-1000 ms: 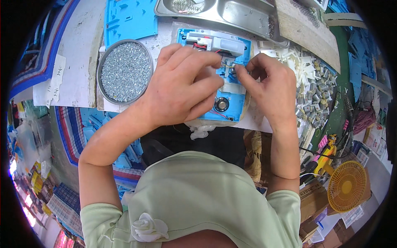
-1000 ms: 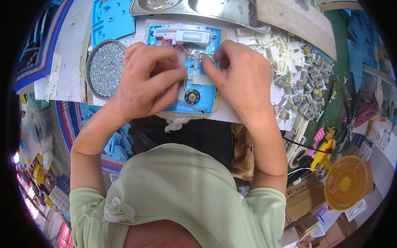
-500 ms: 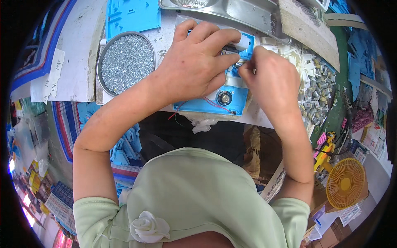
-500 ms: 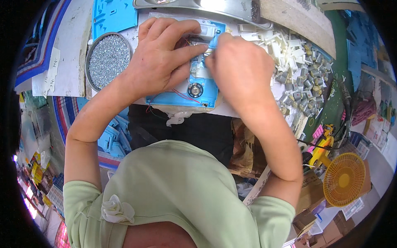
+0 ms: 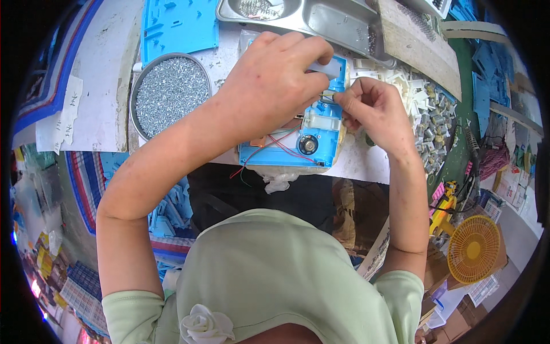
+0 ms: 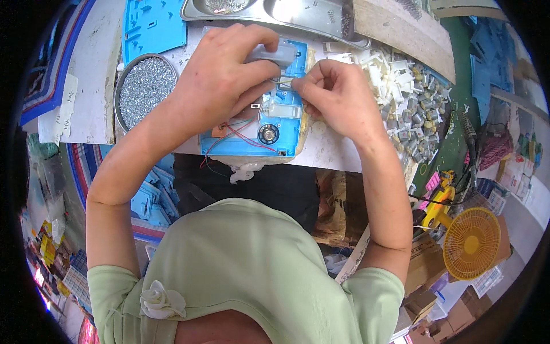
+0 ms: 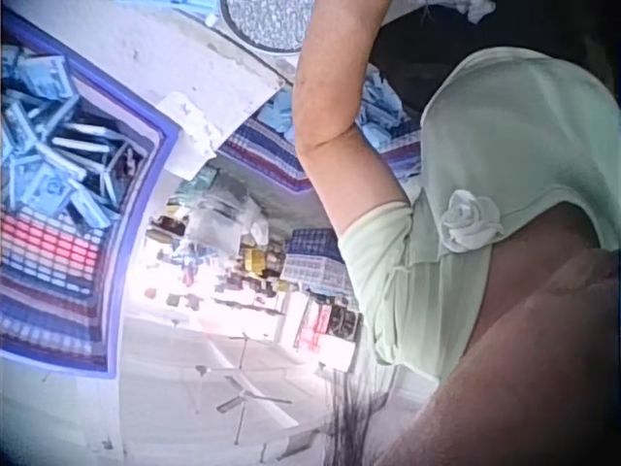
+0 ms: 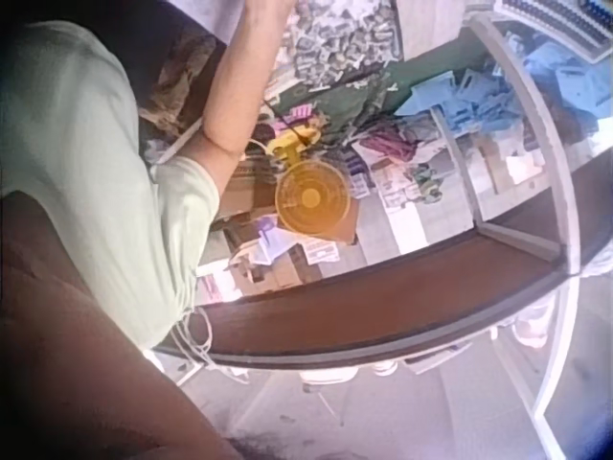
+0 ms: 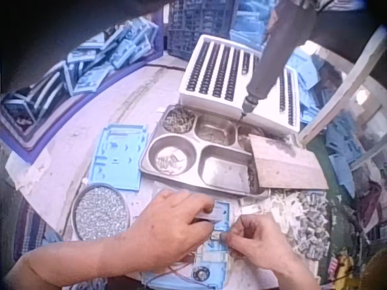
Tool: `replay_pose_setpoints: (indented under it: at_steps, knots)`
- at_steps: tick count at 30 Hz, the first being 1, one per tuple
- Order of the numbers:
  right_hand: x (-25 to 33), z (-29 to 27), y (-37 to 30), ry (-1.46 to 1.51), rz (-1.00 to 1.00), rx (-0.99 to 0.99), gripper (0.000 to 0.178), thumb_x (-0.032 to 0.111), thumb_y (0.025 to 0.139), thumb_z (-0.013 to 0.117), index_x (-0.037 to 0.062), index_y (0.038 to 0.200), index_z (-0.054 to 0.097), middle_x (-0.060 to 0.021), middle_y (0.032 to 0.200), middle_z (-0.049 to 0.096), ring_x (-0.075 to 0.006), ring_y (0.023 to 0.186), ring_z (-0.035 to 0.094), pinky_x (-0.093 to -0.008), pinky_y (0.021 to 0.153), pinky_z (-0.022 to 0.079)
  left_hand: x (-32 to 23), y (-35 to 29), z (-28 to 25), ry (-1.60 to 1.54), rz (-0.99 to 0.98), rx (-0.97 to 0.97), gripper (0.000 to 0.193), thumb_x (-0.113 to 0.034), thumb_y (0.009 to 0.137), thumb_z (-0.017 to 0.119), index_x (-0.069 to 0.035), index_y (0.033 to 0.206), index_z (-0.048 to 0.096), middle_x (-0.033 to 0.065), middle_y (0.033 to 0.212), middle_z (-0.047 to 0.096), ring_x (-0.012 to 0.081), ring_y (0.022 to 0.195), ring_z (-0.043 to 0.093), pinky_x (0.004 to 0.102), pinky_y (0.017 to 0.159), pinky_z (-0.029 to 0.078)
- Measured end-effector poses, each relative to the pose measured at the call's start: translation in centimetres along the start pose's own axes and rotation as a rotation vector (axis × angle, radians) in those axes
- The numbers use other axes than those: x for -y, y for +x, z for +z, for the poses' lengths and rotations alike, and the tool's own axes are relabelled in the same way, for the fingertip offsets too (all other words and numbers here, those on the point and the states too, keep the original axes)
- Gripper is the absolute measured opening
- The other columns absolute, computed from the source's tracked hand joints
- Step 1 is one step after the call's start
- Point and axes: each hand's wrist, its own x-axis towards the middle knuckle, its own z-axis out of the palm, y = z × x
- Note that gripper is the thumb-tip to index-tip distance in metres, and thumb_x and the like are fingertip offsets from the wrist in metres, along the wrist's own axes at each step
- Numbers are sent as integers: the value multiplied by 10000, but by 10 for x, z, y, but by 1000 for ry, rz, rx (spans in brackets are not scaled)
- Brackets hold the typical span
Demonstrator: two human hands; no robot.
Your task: Assemble and solder components into a blue electronic plastic housing.
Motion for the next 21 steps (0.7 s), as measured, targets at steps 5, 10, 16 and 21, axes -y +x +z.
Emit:
replay_pose_setpoints:
  at_steps: [5,10,16,21]
  knots:
    - [-9,9,-4,-86,-76,-97,195,153,843,771,-12,790,681,-18,650,628,-81,611,562,-274,545,441,6,14,1,-12,41,21,207,-124,790,743,-85,967,642,99,1107,632,313,964,638,429,801,510]
    - [-2,-12,-9,-195,-191,-89,251,217,848,757,-21,831,680,-121,708,685,-188,655,669,-353,624,528,6,28,3,-22,5,43,248,-125,781,763,-70,957,597,143,1100,632,364,951,649,453,765,541]
    - [31,-243,22,-252,-113,-610,236,208,870,686,-19,815,717,-83,617,671,-148,566,654,-317,563,529,-3,34,-7,-2,-63,97,302,-82,739,804,-45,935,577,162,1084,625,373,887,652,447,714,546]
    - [-98,-461,124,-1110,905,-469,480,335,933,621,158,1378,654,-150,1527,516,-388,1414,473,-594,1012,494,-4,43,0,-32,-64,124,276,-98,746,804,-54,933,607,144,1053,631,344,882,653,420,699,544]
